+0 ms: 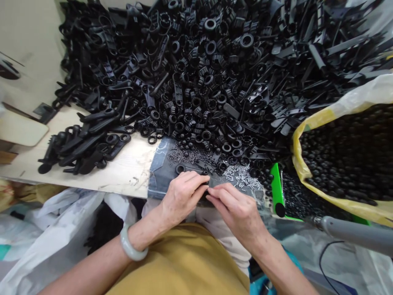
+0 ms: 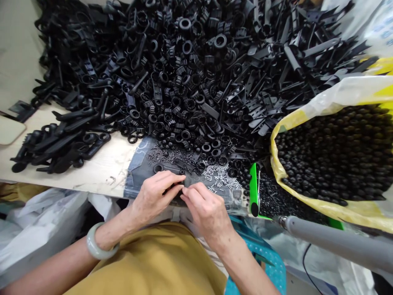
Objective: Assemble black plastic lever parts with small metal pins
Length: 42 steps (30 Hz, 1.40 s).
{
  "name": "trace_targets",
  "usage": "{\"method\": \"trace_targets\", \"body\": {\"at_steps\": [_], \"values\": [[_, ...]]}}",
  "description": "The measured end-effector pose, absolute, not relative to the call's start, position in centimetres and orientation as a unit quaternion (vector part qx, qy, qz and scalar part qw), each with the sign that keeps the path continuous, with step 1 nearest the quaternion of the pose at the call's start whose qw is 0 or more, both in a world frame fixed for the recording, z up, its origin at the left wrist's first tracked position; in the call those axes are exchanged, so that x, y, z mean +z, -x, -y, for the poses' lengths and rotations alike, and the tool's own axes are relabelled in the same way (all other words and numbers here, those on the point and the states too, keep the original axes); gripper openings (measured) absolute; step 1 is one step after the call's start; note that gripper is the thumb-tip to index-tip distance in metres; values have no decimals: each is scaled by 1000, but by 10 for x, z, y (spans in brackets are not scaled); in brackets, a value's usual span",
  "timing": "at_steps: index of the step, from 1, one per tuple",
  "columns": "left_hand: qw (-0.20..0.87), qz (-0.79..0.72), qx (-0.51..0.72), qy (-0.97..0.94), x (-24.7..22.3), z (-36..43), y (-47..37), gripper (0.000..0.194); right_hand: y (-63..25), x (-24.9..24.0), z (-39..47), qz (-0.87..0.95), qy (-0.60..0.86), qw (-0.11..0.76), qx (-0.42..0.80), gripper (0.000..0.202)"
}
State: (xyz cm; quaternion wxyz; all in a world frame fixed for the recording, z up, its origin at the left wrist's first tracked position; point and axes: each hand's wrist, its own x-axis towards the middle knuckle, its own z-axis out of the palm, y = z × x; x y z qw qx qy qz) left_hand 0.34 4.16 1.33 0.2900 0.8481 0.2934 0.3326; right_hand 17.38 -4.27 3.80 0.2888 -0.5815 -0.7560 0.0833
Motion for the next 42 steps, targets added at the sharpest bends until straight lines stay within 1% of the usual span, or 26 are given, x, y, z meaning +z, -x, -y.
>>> {"method": "trace_targets", "body": {"at_steps": [8, 12, 14, 20, 24, 27, 31, 35, 37, 42], "values": [[328, -283, 313, -845, 18, -45, 3, 22, -178, 38, 41, 765, 565, 291, 104, 8], [325, -285, 288, -855, 19, -45, 2, 24, -176, 42, 41, 754, 592, 255, 124, 9], [328, -284, 280, -856, 21, -45, 2, 26, -175, 42, 41, 750, 599, 251, 129, 10], [320, -289, 283, -857, 20, -42, 1, 23, -172, 34, 47, 720, 604, 313, 138, 9], [310, -298, 290, -855, 17, -43, -2, 19, -170, 31, 54, 676, 626, 348, 174, 21], [298, -308, 306, -850, 15, -43, -4, 17, -171, 32, 60, 653, 635, 366, 190, 20], [285, -304, 321, -851, 15, -42, -5, 15, -171, 32, 62, 656, 627, 376, 188, 23], [252, -292, 324, -864, 13, -42, -5, 12, -168, 30, 56, 681, 616, 363, 161, 15], [232, -292, 326, -869, 11, -41, -6, 12, -168, 30, 53, 685, 619, 354, 149, 14], [204, -299, 333, -871, 6, -41, -7, 15, -171, 47, 80, 673, 626, 376, 118, 29]]}}
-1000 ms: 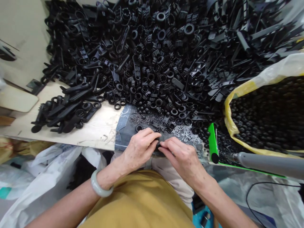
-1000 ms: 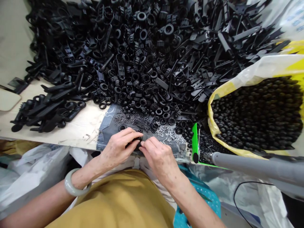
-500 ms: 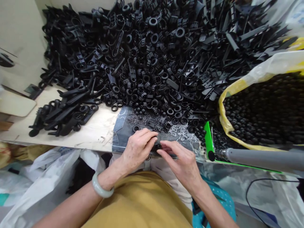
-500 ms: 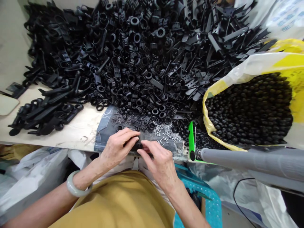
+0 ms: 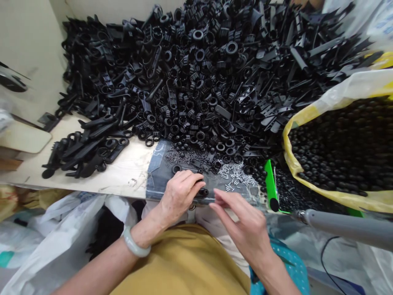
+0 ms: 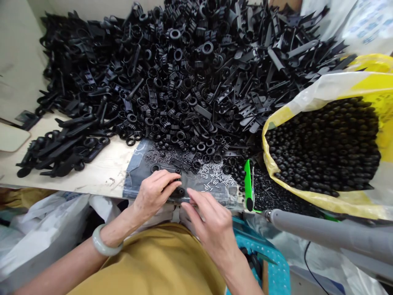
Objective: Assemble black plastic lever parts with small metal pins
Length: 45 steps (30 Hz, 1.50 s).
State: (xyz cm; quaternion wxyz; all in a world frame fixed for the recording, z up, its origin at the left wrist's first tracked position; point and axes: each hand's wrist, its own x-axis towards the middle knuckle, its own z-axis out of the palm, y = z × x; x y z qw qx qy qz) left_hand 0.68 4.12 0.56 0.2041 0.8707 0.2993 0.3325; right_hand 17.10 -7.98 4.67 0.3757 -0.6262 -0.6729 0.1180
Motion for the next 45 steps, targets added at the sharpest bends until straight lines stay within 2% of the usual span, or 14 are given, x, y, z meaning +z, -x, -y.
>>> {"method": "trace_targets", "body": {"at_steps": [4, 7, 10, 12, 13, 18, 21, 25, 29, 34, 38, 45], "values": [[184, -300, 345, -870, 2, -41, -7, 17, -186, 55, 143, 578, 692, 431, 7, 24], [178, -297, 348, -871, 0, -42, -7, 15, -213, 57, 176, 379, 725, 572, -62, 9], [186, -287, 343, -875, -1, -44, -7, 14, -248, 68, 174, 314, 674, 669, -10, 42], [194, -278, 342, -876, 1, -45, -6, 15, -265, 77, 157, 337, 668, 662, 51, 61], [198, -274, 342, -877, 1, -45, -6, 15, -270, 81, 148, 351, 670, 650, 71, 63], [204, -272, 352, -872, 2, -41, -4, 16, -263, 86, 110, 429, 649, 615, 129, 34], [200, -274, 362, -868, 1, -41, -4, 17, -253, 80, 91, 470, 597, 624, 183, 35], [197, -269, 364, -870, 2, -41, -4, 16, -244, 70, 64, 499, 548, 639, 206, 24], [207, -274, 358, -869, 4, -40, -5, 18, -235, 58, 41, 481, 536, 658, 222, 28], [190, -290, 360, -866, 2, -39, -6, 21, -224, 43, 25, 440, 543, 680, 220, 20], [187, -284, 354, -871, 2, -39, -6, 15, -221, 34, 19, 442, 535, 687, 213, 22], [211, -288, 354, -864, 2, -37, -6, 16, -218, 38, 21, 440, 520, 702, 210, 18]]}}
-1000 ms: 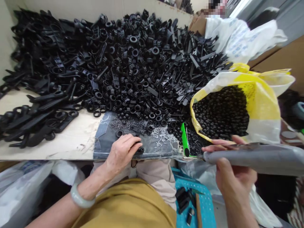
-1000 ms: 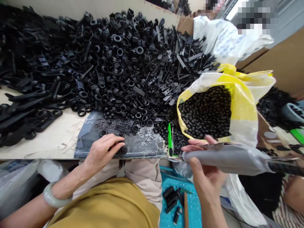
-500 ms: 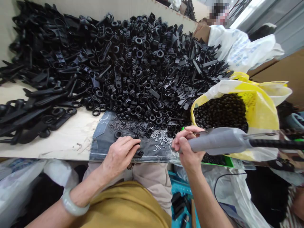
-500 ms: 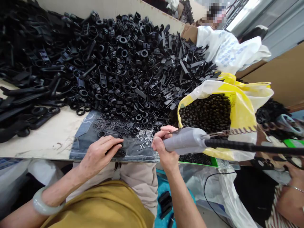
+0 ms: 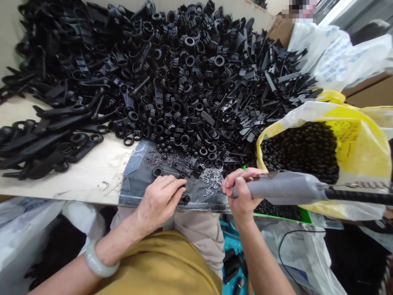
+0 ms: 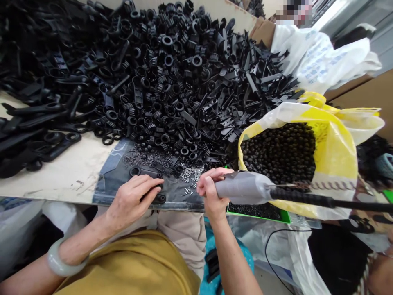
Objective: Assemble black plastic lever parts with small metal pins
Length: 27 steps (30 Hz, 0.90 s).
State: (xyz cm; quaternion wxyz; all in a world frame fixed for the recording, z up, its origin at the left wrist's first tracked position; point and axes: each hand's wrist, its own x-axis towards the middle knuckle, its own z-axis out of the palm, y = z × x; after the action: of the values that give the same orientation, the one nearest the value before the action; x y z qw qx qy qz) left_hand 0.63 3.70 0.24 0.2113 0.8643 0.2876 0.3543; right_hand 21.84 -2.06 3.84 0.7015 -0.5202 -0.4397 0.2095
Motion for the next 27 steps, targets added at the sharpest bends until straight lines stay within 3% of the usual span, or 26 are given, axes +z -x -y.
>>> {"method": "trace_targets", "body": {"at_steps": [10, 18, 27], "values": [[216, -295, 345, -864, 4, -36, -6, 15, -172, 82, 8, 456, 424, 738, 261, 14], [217, -292, 358, -860, 6, -36, -5, 27, -149, 74, -10, 463, 382, 733, 319, 14], [290, -300, 342, -842, 5, -34, -5, 21, -146, 64, -19, 478, 368, 732, 317, 14]]}}
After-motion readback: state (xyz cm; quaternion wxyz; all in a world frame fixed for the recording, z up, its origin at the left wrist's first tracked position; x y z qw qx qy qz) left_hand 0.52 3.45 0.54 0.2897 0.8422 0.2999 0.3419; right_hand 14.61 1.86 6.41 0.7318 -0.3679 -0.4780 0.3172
